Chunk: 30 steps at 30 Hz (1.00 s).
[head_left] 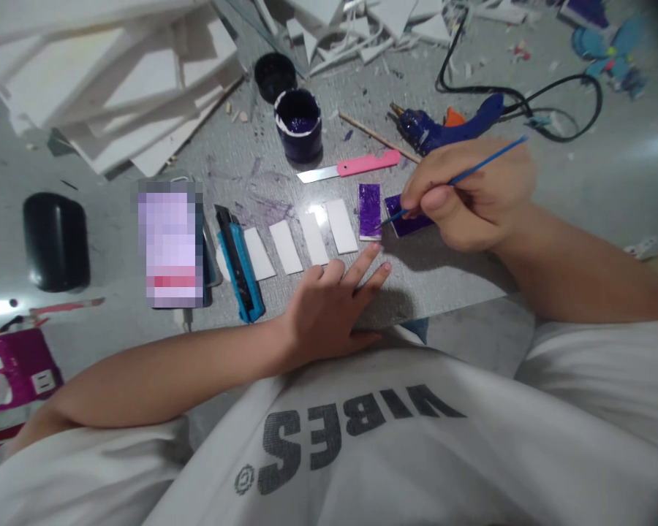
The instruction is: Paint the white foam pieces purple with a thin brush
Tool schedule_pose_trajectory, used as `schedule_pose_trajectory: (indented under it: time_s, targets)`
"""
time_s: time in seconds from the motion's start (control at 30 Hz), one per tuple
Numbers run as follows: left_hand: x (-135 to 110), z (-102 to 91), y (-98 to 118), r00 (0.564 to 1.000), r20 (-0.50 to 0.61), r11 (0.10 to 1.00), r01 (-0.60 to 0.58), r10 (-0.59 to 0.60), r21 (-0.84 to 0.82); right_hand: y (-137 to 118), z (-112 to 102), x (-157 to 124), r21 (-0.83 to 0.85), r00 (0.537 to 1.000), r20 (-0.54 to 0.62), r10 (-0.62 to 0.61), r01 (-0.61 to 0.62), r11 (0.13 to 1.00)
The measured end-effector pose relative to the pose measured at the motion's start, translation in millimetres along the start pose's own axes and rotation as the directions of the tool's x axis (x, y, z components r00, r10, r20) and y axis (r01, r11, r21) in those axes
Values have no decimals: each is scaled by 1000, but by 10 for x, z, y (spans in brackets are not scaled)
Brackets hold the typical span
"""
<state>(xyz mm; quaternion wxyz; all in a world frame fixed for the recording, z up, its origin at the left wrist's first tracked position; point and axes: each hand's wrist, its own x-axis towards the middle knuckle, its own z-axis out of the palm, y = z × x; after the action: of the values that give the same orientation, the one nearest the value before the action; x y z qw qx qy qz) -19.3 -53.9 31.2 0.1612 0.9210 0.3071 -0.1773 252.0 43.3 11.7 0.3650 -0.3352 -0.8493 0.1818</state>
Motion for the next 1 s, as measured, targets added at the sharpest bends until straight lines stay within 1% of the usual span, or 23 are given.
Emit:
schedule_pose_trajectory:
  time_s: [0.1, 0.2, 0.4, 0.63, 0.8, 0.9, 1.0]
  targets:
    - [3, -3, 4, 1000, 8, 1000, 5, -5, -1, 2, -19, -12, 5, 997, 80, -10, 10, 1000]
    - [5, -9, 4, 1000, 3, 1000, 7, -7, -15, 16, -45, -25, -5, 992, 128, -9, 10, 1000]
    - [-3, -10, -5, 1000, 0, 1000, 0, 0, -10, 53, -57, -33, -36, 989, 141, 30, -25, 999]
    - [-3, -16, -2, 1000, 2, 1000, -3, 3, 5, 76, -86, -22, -13, 988, 142, -55, 58, 998]
    - [1, -15, 3, 1000, 16, 1000, -9, 8, 21, 105, -134, -51, -78, 978, 192, -76, 92, 993]
    - [1, 5, 3, 1000, -6, 1000, 0, 0, 16, 122, -165, -61, -102, 977, 187, -107, 127, 987]
    - [-1, 18, -1, 1000, -20, 1000, 5, -4, 16, 115, -185, -54, -128, 978, 181, -104, 128, 983]
